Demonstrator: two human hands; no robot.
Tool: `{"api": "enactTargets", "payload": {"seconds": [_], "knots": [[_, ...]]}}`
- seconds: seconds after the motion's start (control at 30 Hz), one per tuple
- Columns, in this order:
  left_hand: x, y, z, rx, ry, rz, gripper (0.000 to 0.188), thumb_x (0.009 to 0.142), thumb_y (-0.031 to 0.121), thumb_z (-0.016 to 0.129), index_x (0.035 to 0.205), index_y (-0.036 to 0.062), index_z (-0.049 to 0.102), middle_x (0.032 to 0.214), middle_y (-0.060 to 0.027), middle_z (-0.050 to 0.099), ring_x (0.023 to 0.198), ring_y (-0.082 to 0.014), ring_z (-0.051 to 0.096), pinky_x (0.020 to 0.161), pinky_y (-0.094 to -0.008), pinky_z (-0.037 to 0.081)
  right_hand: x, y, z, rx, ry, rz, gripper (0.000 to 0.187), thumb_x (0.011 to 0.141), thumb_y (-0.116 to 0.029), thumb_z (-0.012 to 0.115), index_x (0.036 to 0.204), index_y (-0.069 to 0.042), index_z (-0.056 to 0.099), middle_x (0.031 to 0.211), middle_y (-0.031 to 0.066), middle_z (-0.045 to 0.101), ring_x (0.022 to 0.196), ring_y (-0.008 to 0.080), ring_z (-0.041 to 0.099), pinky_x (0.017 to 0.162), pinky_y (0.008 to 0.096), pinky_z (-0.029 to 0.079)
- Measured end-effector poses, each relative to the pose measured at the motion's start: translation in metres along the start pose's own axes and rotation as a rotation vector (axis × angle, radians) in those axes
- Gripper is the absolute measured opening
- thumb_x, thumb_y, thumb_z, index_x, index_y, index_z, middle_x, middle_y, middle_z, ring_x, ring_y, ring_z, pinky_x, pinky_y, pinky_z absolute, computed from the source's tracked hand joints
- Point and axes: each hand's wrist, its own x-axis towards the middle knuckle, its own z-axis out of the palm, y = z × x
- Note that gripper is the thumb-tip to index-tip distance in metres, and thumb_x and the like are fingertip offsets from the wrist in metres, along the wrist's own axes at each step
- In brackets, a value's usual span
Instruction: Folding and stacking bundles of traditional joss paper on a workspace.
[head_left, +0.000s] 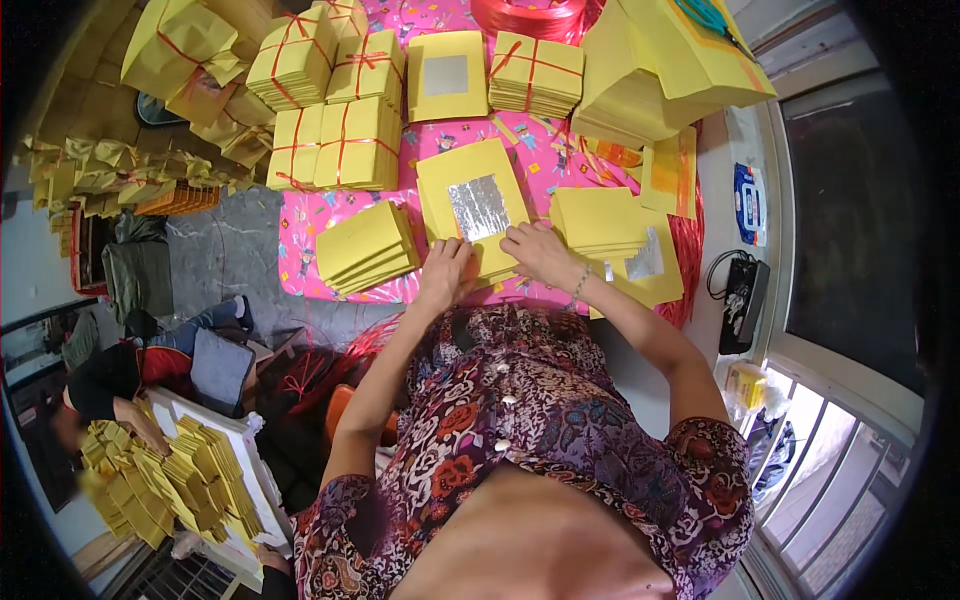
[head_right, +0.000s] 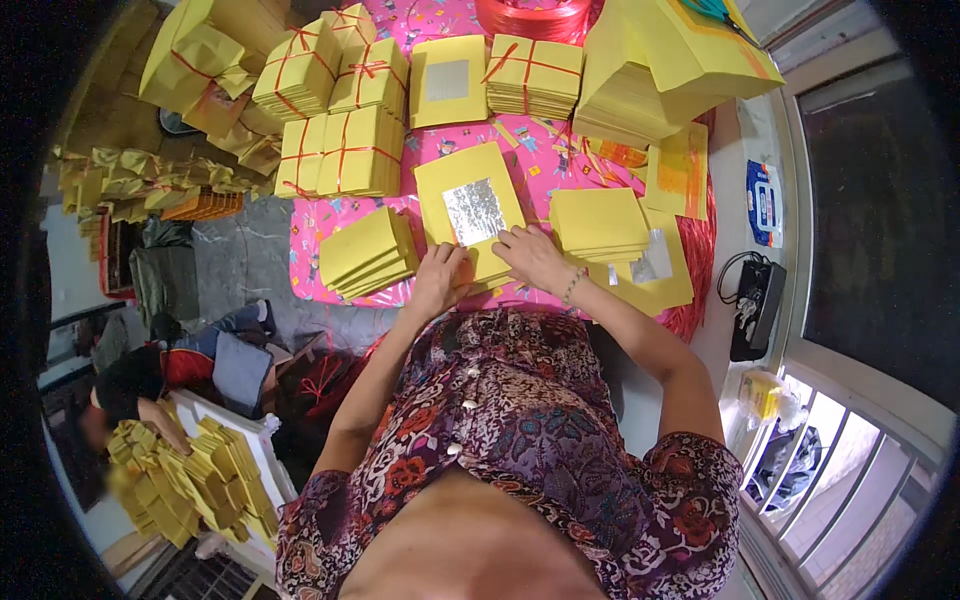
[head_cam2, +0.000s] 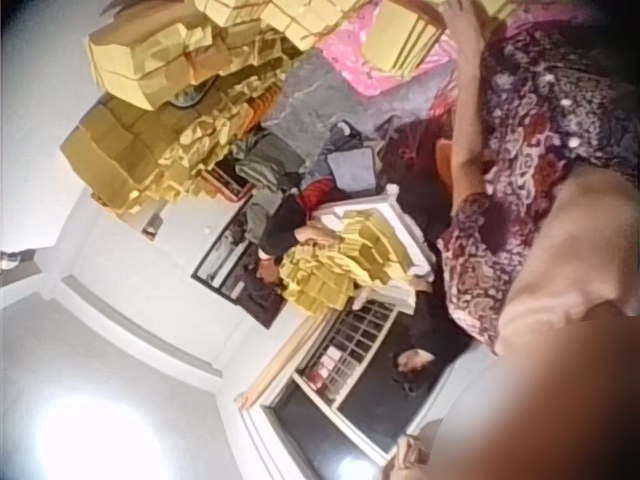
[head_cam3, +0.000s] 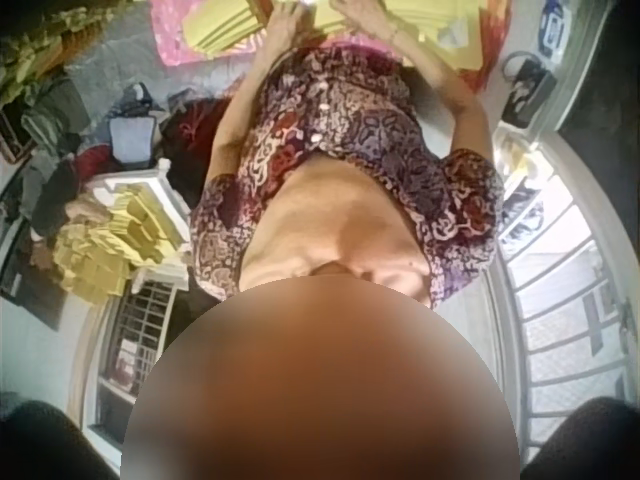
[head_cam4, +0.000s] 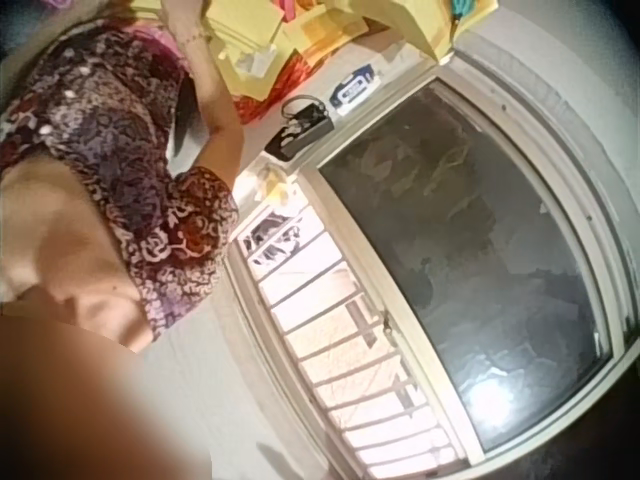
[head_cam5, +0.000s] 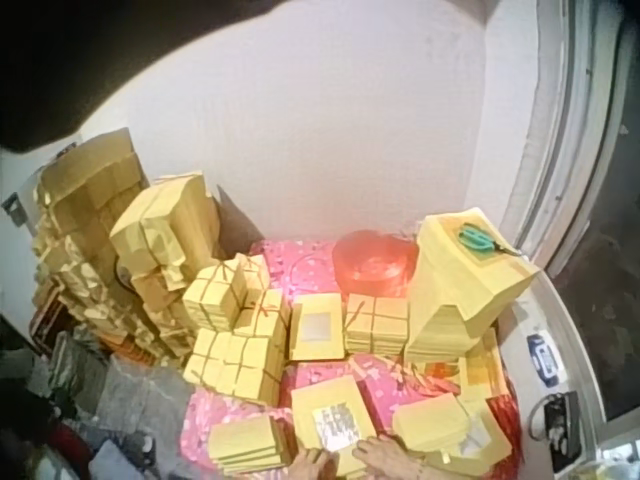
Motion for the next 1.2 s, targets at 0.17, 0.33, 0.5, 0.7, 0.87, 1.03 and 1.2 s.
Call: {"api": "enactTargets", "payload": {"seconds": [0.17,0.33,0.5,0.7,0.87,1.03,1.2], "knots": [[0.000,0.000,-0.009,-0.086,-0.007,-0.011,0.047,0.064,0.018,0.079,0.105,0.0094,0.058,0.105,-0.0107,0.055,0.099,-0.0324,0.050,0.085,-0.0406,0.045,-0.001,0.013,-0.002,0.092,-0.005,-0.074,0.028,0.067,-0.019,0.075,0.087,-0.009,0.058,0.090,0.0053,0.055,0.086,0.0238,0.058,0.073,0.0384,0.048],[-0.005,-0.015,-0.005,-0.215,-0.007,-0.052,0.028,0.069,0.020,0.078,0.091,0.0089,0.066,0.102,-0.0081,0.061,0.096,-0.0291,0.054,0.083,-0.0388,0.047,0.002,0.022,-0.007,0.241,-0.017,-0.042,0.017,0.073,-0.020,0.072,0.077,-0.008,0.061,0.082,0.0070,0.057,0.083,0.0265,0.060,0.072,0.0398,0.049],[-0.004,-0.018,-0.001,-0.409,0.066,-0.135,0.017,0.073,0.022,0.075,0.078,0.0064,0.072,0.085,-0.0088,0.066,0.090,-0.0291,0.058,0.083,-0.0384,0.047,0.004,0.024,-0.010,0.283,-0.036,-0.009,0.014,0.079,-0.021,0.067,0.078,-0.008,0.065,0.082,0.0083,0.060,0.083,0.0281,0.061,0.073,0.0411,0.048],[-0.001,-0.021,0.000,-0.478,0.020,-0.229,0.016,0.073,0.022,0.075,0.079,0.0067,0.072,0.080,-0.0088,0.067,0.087,-0.0266,0.058,0.080,-0.0369,0.047,0.008,0.021,-0.017,0.313,-0.086,0.050,0.014,0.081,-0.020,0.066,0.082,-0.006,0.066,0.082,0.0089,0.060,0.083,0.0286,0.060,0.074,0.0395,0.048],[0.000,-0.027,0.002,-0.527,0.016,-0.227,0.015,0.074,0.020,0.075,0.081,0.0073,0.073,0.080,-0.0074,0.068,0.086,-0.0237,0.057,0.080,-0.0361,0.046,0.009,0.023,-0.017,0.328,-0.086,0.056,0.014,0.082,-0.021,0.065,0.082,-0.006,0.067,0.081,0.0088,0.060,0.083,0.0286,0.060,0.073,0.0398,0.048],[0.003,-0.025,0.001,-0.552,0.025,-0.263,0.008,0.075,0.016,0.076,0.078,0.0082,0.074,0.076,-0.0048,0.069,0.083,-0.0177,0.057,0.081,-0.0322,0.043,0.010,0.024,-0.018,0.339,-0.096,0.064,0.015,0.083,-0.021,0.064,0.082,-0.006,0.067,0.080,0.0094,0.059,0.081,0.0290,0.060,0.071,0.0402,0.047],[0.005,-0.022,-0.005,-0.621,-0.025,-0.302,0.006,0.075,0.013,0.076,0.077,0.0073,0.074,0.078,-0.0042,0.071,0.083,-0.0164,0.059,0.082,-0.0314,0.043,0.012,0.026,-0.017,0.373,-0.106,0.076,0.019,0.081,-0.022,0.065,0.075,-0.005,0.065,0.079,0.0123,0.060,0.080,0.0326,0.060,0.068,0.0438,0.046]]}}
